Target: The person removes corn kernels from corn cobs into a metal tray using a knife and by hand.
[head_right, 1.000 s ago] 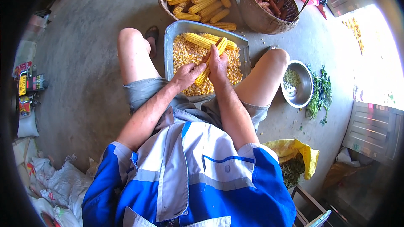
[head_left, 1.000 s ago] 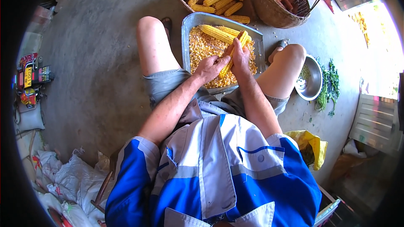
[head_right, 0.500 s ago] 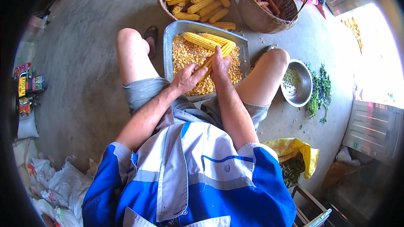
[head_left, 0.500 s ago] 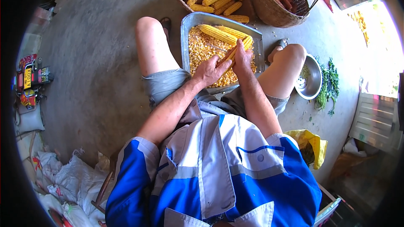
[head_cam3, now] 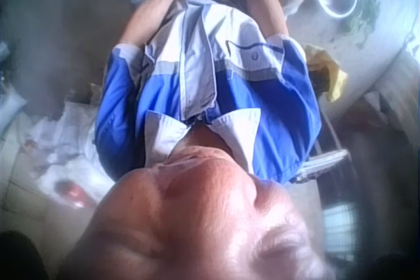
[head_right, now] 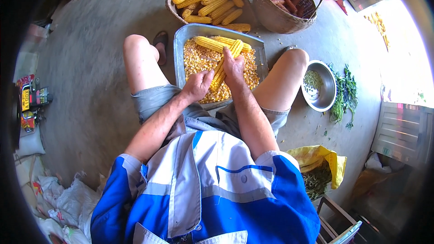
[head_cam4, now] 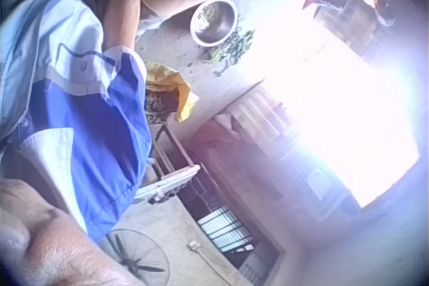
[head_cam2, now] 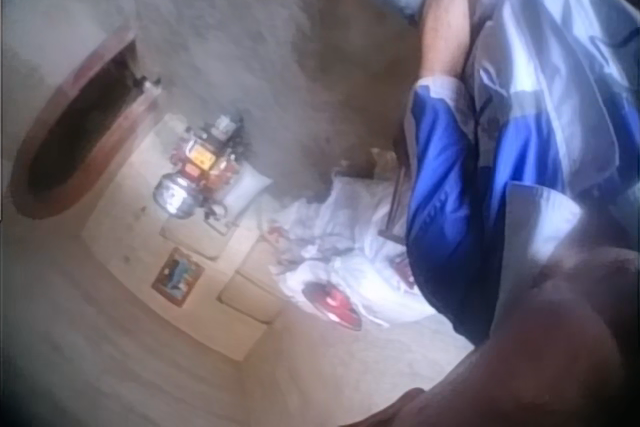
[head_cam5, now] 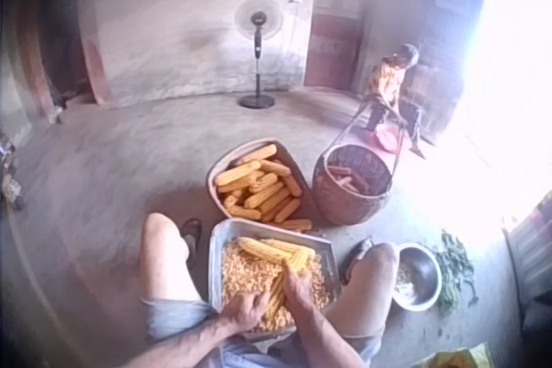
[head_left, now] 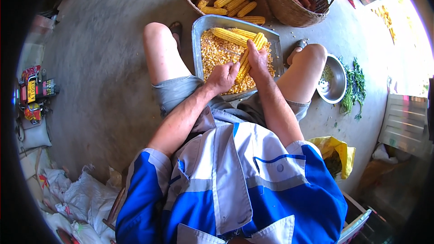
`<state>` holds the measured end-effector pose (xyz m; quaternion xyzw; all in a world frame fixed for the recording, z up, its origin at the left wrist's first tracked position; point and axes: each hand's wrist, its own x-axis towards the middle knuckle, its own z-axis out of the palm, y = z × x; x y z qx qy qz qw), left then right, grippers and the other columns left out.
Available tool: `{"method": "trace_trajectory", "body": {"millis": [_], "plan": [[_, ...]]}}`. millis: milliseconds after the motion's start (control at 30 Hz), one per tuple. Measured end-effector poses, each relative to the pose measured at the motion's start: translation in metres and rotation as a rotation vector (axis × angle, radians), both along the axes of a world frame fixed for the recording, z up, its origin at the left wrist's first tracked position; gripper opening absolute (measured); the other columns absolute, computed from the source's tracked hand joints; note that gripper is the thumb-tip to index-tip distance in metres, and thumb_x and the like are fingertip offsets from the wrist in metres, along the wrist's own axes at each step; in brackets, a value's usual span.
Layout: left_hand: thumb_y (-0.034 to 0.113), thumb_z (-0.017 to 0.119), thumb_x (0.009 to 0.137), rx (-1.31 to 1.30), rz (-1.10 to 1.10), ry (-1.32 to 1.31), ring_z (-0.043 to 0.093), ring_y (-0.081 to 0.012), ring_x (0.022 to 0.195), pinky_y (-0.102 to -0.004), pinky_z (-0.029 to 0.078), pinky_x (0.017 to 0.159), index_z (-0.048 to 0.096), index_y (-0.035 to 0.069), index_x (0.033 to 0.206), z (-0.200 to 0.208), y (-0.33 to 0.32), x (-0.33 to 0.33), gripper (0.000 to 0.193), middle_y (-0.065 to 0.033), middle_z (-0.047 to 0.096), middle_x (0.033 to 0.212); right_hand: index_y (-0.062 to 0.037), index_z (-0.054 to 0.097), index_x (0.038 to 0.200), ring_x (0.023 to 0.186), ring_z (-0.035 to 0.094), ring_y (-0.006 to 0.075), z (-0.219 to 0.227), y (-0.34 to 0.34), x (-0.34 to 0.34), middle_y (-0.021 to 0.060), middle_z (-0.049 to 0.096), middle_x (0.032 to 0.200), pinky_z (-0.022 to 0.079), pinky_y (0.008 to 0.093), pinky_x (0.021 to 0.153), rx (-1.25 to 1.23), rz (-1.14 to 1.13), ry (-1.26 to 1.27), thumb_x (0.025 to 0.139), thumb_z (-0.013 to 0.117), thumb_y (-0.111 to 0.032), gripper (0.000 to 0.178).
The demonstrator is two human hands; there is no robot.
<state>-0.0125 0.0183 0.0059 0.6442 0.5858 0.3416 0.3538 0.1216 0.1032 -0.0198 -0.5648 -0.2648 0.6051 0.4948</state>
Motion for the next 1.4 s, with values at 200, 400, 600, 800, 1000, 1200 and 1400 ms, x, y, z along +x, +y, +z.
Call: {"method": "trace_trajectory", "body": {"millis": [200,400,600,800,1000,1200,1400], "plan": [[0.030,0.047,0.101,0.033,0.013,-0.053,0.064,-0.0328,0.065,-0.0408,0.047,0.059,0.063,-0.003,0.089,-0.007,0.006,-0.005,0.038,-0.0198,0.064,0.071,0.0032,0.059,0.101,0.064,0.059,0.0177,0.002,0.002,0.006,0.0086,0.062,0.083,0.049,0.0333,0.053,0.009,0.054,0.197,0.090,0.067,-0.029,0.035],[0.045,0.048,0.101,-0.176,0.060,-0.254,0.056,-0.0156,0.068,-0.0346,0.045,0.062,0.062,-0.001,0.090,-0.002,0.014,-0.002,0.050,-0.0043,0.061,0.070,0.0014,0.059,0.105,0.063,0.059,0.0181,-0.007,-0.002,0.005,0.0070,0.060,0.080,0.049,0.0332,0.052,-0.039,-0.012,0.129,0.093,0.064,-0.027,0.031],[0.049,0.053,0.097,-0.245,-0.051,-0.155,0.050,-0.0120,0.058,-0.0309,0.042,0.055,0.063,0.002,0.080,0.000,0.014,-0.001,0.051,-0.0016,0.054,0.060,0.0004,0.058,0.096,0.061,0.060,0.0219,0.003,-0.007,0.000,0.0099,0.061,0.076,0.050,0.0358,0.054,-0.098,0.062,0.151,0.091,0.063,-0.032,0.033],[0.040,0.049,0.100,-0.107,-0.016,-0.083,0.062,-0.0212,0.061,-0.0363,0.047,0.059,0.064,-0.001,0.088,-0.006,0.009,0.001,0.045,-0.0134,0.063,0.066,0.0004,0.059,0.090,0.060,0.060,0.0214,0.003,-0.006,-0.001,0.0097,0.060,0.072,0.050,0.0357,0.054,-0.082,0.112,0.091,0.092,0.063,-0.032,0.032],[0.041,0.043,0.103,-0.202,0.056,-0.401,0.057,-0.0112,0.082,-0.0282,0.047,0.077,0.065,-0.002,0.101,-0.015,0.010,0.001,0.047,-0.0030,0.064,0.086,-0.0011,0.058,0.091,0.065,0.061,0.0197,0.011,-0.007,0.001,0.0094,0.061,0.077,0.051,0.0346,0.056,-0.072,0.127,0.164,0.093,0.063,-0.034,0.033],[0.049,0.051,0.099,-0.187,0.069,-0.331,0.055,-0.0103,0.066,-0.0266,0.046,0.060,0.065,0.001,0.094,-0.006,0.017,0.004,0.051,-0.0028,0.060,0.072,0.0049,0.050,0.125,0.078,0.058,0.0320,-0.001,-0.028,0.010,0.0178,0.059,0.090,0.049,0.0395,0.072,0.858,0.461,-0.340,0.100,0.053,-0.033,0.045],[0.047,0.046,0.100,-0.303,0.281,-0.274,0.060,-0.0147,0.061,-0.0295,0.047,0.056,0.066,0.000,0.091,-0.008,0.027,-0.008,0.053,-0.0063,0.062,0.066,0.0011,0.054,0.114,0.072,0.060,0.0135,0.042,-0.069,-0.007,0.0066,0.061,0.088,0.050,0.0282,0.053,0.099,0.546,-0.084,0.101,0.048,-0.046,0.049]]}}
